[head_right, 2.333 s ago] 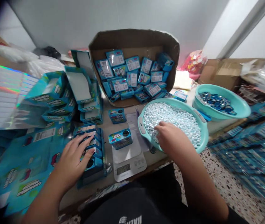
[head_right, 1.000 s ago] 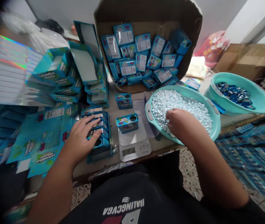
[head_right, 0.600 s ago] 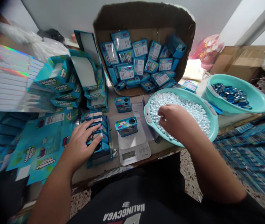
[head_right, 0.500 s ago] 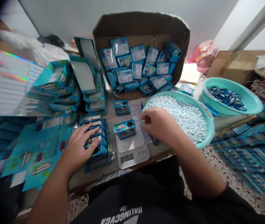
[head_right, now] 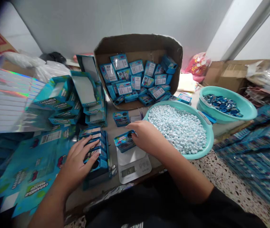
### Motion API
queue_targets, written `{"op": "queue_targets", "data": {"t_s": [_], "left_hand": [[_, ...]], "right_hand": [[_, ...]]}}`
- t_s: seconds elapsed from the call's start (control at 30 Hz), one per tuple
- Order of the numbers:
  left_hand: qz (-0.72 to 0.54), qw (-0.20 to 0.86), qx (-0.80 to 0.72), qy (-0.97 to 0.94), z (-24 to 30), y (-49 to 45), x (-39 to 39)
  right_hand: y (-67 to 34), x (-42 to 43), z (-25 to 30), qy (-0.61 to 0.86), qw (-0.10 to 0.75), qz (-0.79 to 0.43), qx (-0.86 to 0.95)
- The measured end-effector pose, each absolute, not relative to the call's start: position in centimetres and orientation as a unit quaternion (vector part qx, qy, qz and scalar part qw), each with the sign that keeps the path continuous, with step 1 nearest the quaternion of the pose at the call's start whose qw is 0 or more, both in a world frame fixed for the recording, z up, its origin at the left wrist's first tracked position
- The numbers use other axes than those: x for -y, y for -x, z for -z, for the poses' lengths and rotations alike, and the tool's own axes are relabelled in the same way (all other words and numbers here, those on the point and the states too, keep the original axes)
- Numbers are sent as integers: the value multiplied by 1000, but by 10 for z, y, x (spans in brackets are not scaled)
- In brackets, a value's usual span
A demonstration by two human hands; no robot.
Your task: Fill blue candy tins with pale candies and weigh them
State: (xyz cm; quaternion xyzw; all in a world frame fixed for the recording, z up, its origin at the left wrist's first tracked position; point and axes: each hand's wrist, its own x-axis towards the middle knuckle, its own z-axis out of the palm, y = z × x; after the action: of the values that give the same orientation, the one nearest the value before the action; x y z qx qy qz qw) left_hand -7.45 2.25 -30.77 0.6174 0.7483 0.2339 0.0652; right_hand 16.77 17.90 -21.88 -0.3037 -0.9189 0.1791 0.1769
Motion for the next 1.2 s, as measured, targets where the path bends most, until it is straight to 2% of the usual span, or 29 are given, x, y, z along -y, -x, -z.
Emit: {"op": "queue_targets", "data": {"t_s": [0.2,0.33,0.5,0.83,1.2], "left_hand": [[-242,56,-745,-619,308,74,-20],[-239,56,-747,-617,308,74,-22],[-245,53,-744,-620,307,73,-24],[-247,57,-747,-615,305,72,-22],[-247,64,-750,-610,308,73,-22]], "right_hand": [[-227,-185,206,377,179,-21,908],[-279,-203,218,425,117,71,895],[-298,-213,233,378,76,22,922],[-296,-207,240,415,125,-34,901],[-292,-202,237,466,64,-54,881]]}}
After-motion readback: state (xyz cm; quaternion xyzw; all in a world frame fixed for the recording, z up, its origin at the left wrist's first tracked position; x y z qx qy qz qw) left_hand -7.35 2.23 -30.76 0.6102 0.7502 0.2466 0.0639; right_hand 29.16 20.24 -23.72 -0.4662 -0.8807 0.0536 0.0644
